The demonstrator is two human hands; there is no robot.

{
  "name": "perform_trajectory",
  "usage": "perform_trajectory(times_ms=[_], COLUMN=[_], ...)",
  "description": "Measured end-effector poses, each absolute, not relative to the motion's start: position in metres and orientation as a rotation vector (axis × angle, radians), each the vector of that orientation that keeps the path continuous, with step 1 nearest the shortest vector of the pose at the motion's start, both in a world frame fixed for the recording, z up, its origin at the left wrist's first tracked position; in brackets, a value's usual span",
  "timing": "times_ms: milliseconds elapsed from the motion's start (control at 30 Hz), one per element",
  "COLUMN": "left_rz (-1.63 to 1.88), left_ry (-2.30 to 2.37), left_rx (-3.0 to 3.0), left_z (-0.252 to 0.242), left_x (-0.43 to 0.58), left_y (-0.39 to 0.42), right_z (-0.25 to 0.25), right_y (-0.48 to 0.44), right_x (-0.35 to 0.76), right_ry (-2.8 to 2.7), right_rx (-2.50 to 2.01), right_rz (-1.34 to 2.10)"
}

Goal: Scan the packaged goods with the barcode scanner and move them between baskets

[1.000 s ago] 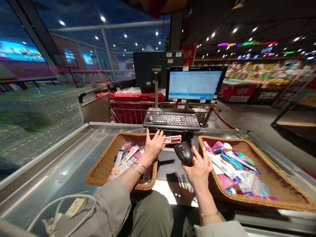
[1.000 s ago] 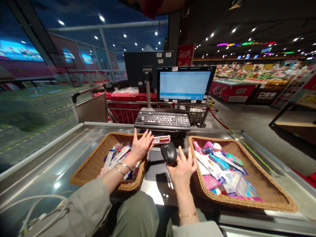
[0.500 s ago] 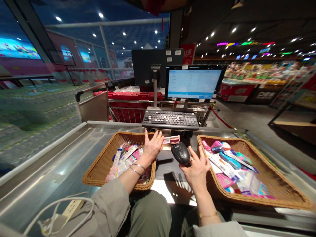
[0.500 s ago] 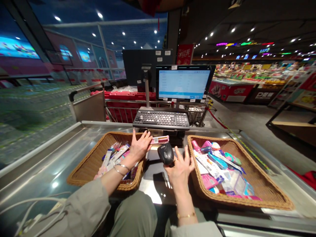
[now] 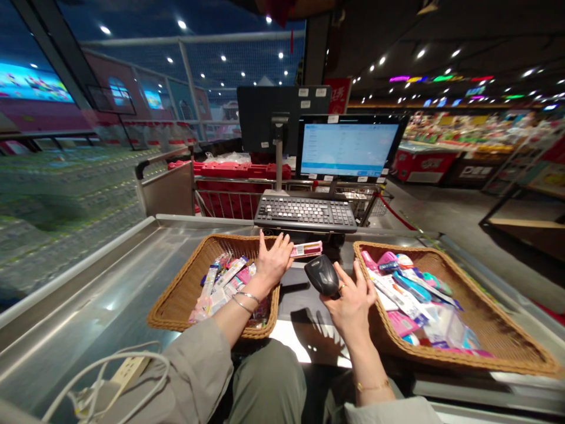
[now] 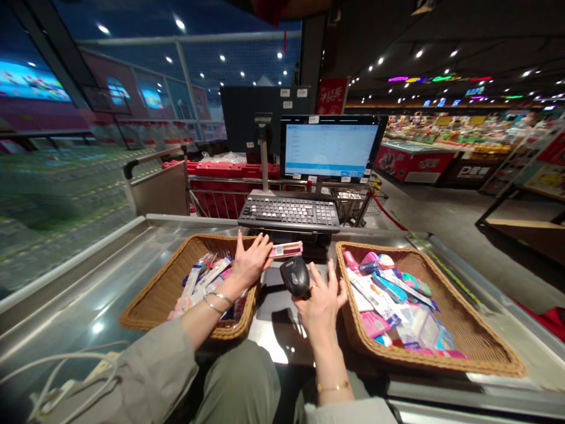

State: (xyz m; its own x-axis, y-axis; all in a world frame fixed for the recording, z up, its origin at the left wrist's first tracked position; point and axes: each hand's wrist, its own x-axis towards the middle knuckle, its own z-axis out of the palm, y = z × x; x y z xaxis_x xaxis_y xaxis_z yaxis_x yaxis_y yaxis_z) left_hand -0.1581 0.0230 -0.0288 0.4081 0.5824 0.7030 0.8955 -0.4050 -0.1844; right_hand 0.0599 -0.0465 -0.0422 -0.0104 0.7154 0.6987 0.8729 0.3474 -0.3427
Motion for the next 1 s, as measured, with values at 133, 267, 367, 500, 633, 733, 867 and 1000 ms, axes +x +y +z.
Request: perform_trajectory(times_ms=[133,267,367,500,633,733,867,1000], left_rz=[-0.738,-0.738,-0.745,-0.742,-0.744,-0.753,-0.759,-0.762], left_ry=[-1.254,-1.251,-1.243,-1.249,-1.255,-1.250,-1.231,-1.224], left_rx=[-2.121,-2.124,-2.124,-2.126,-2.124,-2.117,-2.113,-2.122], left_z=[-0.0287,-0.0289,-0.0290,-0.0293,-0.0294,-0.0283,-0.0256,-0.0220], left_x=[-0.1581,-0.1580,-0.1580,-0.1578,-0.1575,-0.1569,-0.1547,-0.1520], left_y=[0.0227,0.0223,0.0221,0.0224,0.0229,0.0223,0.0207,0.0190], right_z=[-0.0424,-0.0432,-0.0436,-0.0432,-0.0414,-0.0392,-0.0366,-0.0344], right_y=[-0.0466,-0.0467,-0.0470,-0.0472,-0.0479,-0.0489,-0.0506,-0.0523], right_x=[0.0596,0.0600,0.0608,0.0607,0.0599,0.0607,0.0623,0.0642], right_ry=[-1.769,-1.773,-1.780,-1.794,-1.788,-1.764,-1.710,-1.663], right_rx=[-1.400,-1.391,-1.386,-1.379,-1.393,-1.422,-1.445,-1.463], right_rz=[-0.224,-0.221,-0.213,-0.205,-0.222,-0.252,-0.320,-0.370])
